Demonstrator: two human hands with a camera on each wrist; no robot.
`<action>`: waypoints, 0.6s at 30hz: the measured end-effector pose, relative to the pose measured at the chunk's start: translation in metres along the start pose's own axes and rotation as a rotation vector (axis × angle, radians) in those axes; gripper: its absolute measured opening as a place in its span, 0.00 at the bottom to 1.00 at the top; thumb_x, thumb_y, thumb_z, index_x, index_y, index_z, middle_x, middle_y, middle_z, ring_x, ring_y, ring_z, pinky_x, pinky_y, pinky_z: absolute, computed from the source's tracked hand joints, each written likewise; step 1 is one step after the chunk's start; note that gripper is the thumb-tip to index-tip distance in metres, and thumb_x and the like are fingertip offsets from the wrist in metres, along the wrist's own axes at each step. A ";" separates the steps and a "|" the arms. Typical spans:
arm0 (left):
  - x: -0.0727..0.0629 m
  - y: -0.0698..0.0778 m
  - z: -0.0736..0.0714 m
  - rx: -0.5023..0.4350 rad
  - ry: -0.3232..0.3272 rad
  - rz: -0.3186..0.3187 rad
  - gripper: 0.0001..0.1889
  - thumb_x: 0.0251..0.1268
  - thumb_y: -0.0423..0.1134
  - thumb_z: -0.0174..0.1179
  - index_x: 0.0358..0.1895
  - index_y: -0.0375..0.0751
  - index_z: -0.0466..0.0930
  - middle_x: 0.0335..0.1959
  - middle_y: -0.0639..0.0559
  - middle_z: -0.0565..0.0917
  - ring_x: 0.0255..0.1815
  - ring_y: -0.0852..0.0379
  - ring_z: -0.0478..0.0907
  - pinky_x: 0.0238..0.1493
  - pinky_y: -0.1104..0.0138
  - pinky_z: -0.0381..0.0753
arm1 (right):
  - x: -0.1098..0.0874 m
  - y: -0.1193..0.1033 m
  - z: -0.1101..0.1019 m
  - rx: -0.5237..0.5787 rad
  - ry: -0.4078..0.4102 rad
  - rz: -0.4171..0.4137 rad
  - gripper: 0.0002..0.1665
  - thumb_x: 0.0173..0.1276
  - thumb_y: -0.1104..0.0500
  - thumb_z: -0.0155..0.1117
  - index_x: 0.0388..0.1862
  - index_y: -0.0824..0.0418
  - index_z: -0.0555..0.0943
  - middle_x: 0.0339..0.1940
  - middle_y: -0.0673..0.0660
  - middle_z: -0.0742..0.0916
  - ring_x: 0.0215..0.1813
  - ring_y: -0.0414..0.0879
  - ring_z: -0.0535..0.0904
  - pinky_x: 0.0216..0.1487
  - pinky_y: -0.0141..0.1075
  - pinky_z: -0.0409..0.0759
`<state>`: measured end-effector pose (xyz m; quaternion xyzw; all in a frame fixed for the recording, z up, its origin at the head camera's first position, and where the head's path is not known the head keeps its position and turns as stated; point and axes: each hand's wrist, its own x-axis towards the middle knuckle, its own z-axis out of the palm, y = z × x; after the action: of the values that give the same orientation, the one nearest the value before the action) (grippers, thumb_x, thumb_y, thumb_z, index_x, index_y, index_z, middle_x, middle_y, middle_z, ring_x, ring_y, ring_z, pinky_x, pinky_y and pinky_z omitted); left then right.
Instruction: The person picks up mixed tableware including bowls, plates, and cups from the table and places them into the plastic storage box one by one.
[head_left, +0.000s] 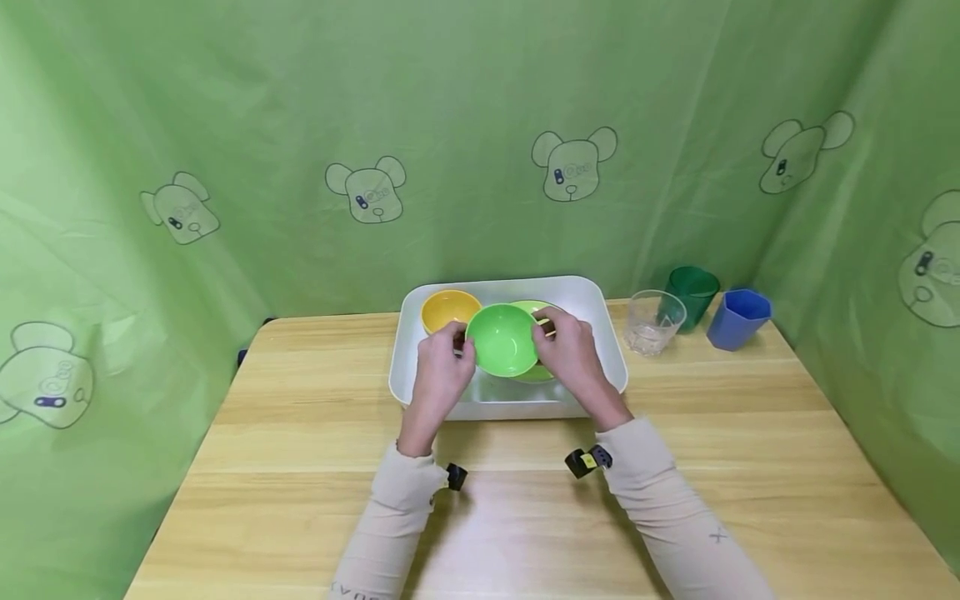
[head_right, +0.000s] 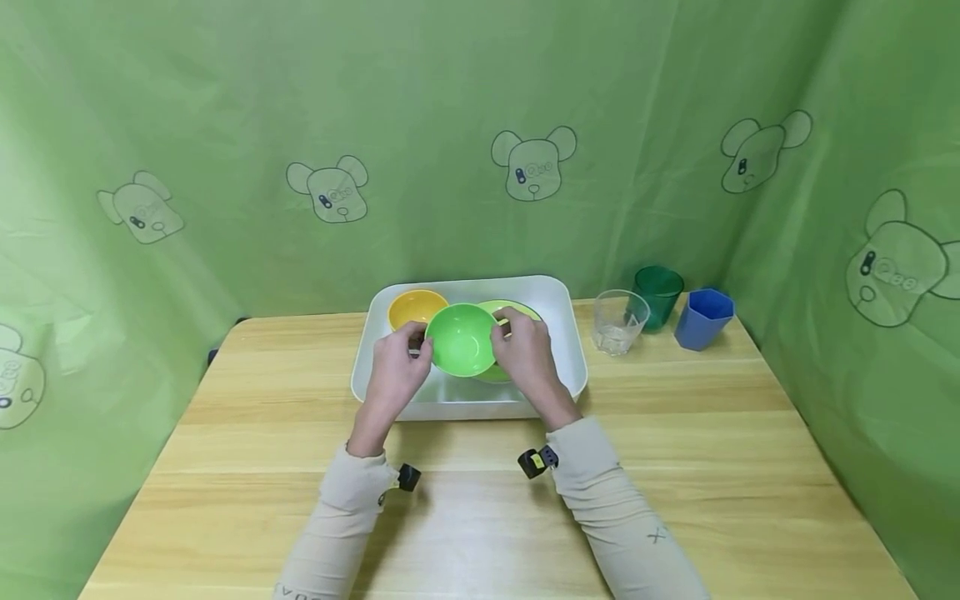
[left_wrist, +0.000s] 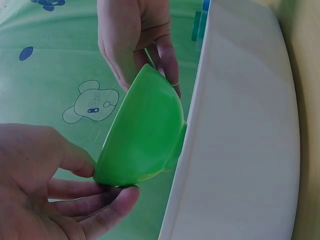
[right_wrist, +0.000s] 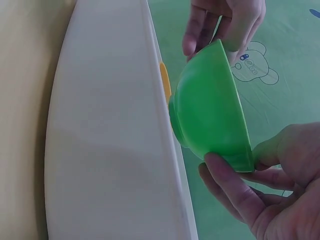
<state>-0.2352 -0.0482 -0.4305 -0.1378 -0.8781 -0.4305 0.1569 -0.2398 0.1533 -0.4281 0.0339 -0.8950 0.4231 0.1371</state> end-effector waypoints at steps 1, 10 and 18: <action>0.000 0.000 0.000 0.000 0.004 -0.002 0.09 0.66 0.25 0.61 0.47 0.27 0.85 0.38 0.38 0.88 0.37 0.48 0.87 0.38 0.66 0.88 | 0.000 0.000 0.000 -0.004 0.000 -0.001 0.16 0.72 0.65 0.60 0.55 0.70 0.83 0.42 0.67 0.89 0.40 0.56 0.89 0.36 0.42 0.88; 0.003 0.000 -0.001 0.011 0.020 -0.032 0.10 0.65 0.24 0.60 0.47 0.28 0.86 0.39 0.38 0.89 0.40 0.47 0.88 0.44 0.63 0.88 | -0.002 -0.003 0.000 -0.009 0.000 -0.009 0.16 0.72 0.64 0.60 0.54 0.69 0.84 0.40 0.66 0.90 0.39 0.55 0.89 0.37 0.43 0.88; 0.008 -0.003 -0.003 0.025 0.002 -0.062 0.12 0.63 0.23 0.59 0.47 0.28 0.86 0.38 0.39 0.89 0.40 0.48 0.88 0.44 0.63 0.88 | -0.004 -0.004 -0.001 0.097 -0.069 0.029 0.17 0.73 0.64 0.60 0.57 0.71 0.82 0.41 0.68 0.89 0.34 0.54 0.89 0.28 0.36 0.87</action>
<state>-0.2430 -0.0514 -0.4276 -0.1081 -0.8871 -0.4244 0.1460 -0.2352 0.1508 -0.4255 0.0419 -0.8782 0.4663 0.0982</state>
